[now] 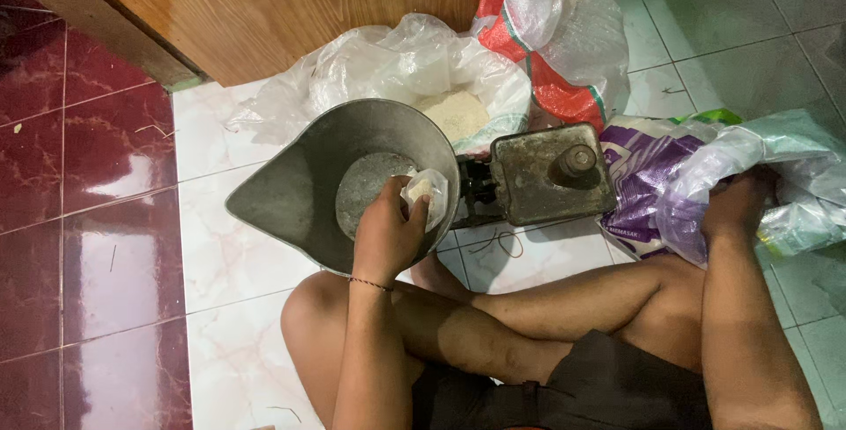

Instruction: The person fills small plastic bags with rice by scooping it from a large sack using a metal tin and then placing the bags into a larger metal container.

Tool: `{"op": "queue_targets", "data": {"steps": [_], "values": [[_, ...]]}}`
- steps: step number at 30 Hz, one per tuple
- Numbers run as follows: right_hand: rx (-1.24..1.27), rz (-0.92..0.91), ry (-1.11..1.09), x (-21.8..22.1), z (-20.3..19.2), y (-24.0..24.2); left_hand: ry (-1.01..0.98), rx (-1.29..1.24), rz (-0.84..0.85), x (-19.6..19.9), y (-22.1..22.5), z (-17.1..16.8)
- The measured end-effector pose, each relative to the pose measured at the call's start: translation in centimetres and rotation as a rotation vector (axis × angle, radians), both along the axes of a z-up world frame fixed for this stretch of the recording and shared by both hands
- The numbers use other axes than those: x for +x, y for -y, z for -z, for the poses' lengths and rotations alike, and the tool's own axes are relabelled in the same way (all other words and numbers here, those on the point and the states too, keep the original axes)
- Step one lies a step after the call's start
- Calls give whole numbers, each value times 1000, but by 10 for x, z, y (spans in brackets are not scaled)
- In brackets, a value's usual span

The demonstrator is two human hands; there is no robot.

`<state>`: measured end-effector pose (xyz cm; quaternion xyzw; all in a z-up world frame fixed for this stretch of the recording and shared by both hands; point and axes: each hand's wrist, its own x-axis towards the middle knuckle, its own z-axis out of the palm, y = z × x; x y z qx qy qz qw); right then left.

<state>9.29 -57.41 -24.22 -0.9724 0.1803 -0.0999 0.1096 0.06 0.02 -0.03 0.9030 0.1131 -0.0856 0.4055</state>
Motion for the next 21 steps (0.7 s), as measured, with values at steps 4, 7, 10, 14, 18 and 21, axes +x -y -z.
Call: {"op": "queue_targets", "data": {"steps": [4, 7, 10, 14, 18, 21], "values": [[2, -12, 40, 1, -4, -6, -6, 0, -3, 2, -1, 6], [4, -21, 65, -3, -6, -5, -31, -1, -13, 1, 0, 2], [5, -29, 89, -4, -9, -9, -4, -6, 4, 0, 0, -2], [8, -38, 114, -1, -12, -12, 3, -9, 8, 0, 0, -1], [11, -48, 153, -1, -16, -15, 3, -4, 3, 0, 0, -1], [14, -55, 179, -4, -18, -17, 3, -5, 7, 0, 0, 0]]}}
